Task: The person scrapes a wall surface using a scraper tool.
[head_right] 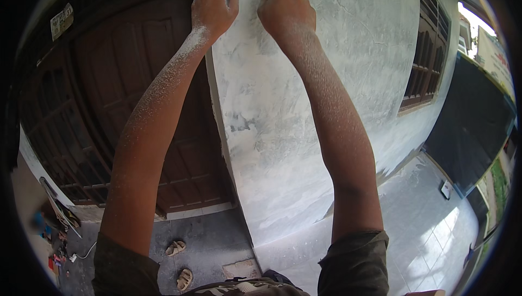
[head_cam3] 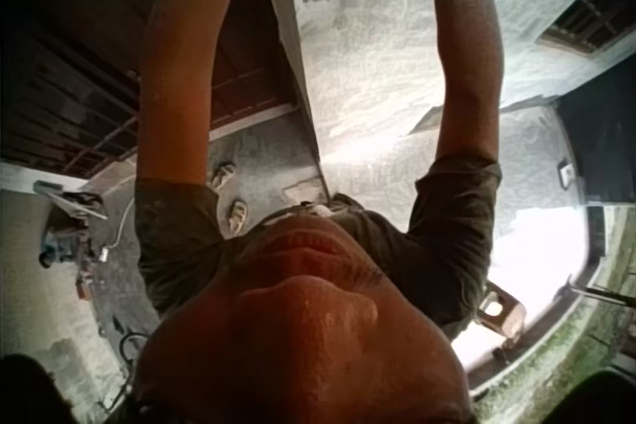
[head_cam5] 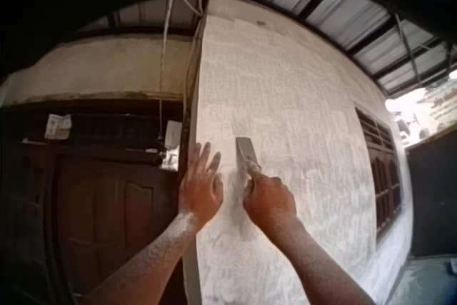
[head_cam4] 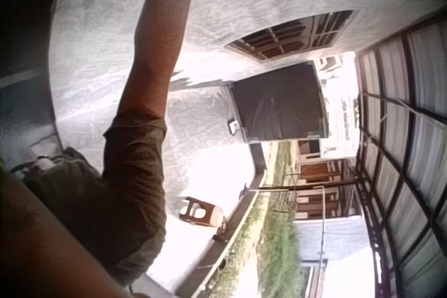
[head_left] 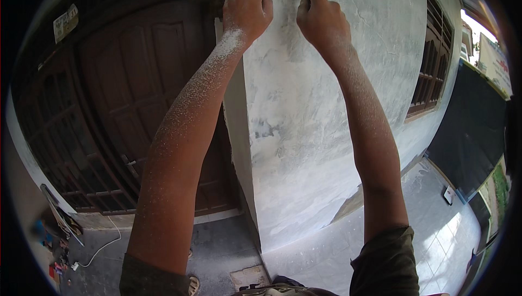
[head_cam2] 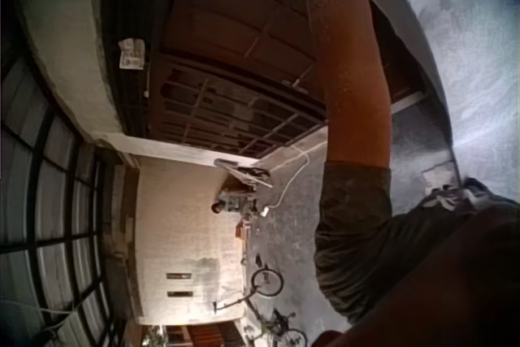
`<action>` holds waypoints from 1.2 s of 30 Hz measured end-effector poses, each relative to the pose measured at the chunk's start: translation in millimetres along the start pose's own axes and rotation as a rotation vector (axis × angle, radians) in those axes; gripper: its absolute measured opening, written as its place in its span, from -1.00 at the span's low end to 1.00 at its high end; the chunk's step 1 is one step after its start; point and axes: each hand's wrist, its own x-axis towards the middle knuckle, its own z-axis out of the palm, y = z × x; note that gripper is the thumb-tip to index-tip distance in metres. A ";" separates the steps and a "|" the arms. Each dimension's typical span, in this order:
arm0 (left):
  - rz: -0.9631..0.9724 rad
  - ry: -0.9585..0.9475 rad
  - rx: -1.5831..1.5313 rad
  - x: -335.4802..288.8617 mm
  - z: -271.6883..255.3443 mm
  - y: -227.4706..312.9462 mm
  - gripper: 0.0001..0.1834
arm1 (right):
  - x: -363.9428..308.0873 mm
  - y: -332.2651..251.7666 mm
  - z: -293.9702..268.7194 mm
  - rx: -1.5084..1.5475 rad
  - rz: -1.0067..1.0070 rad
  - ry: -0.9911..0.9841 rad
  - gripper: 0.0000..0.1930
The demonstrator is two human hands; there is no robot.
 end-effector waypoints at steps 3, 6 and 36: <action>0.008 0.033 -0.005 3.5 6.9 3.9 -0.52 | 13.6 9.6 3.0 0.016 -0.054 0.091 -0.56; -0.028 0.010 -0.049 -0.4 12.4 7.3 -0.52 | 29.7 1.6 -12.9 0.036 0.008 0.038 -0.58; 0.015 -0.022 0.290 -7.9 -3.3 3.0 -0.45 | 21.8 22.4 -15.9 0.019 -0.100 -0.095 -0.51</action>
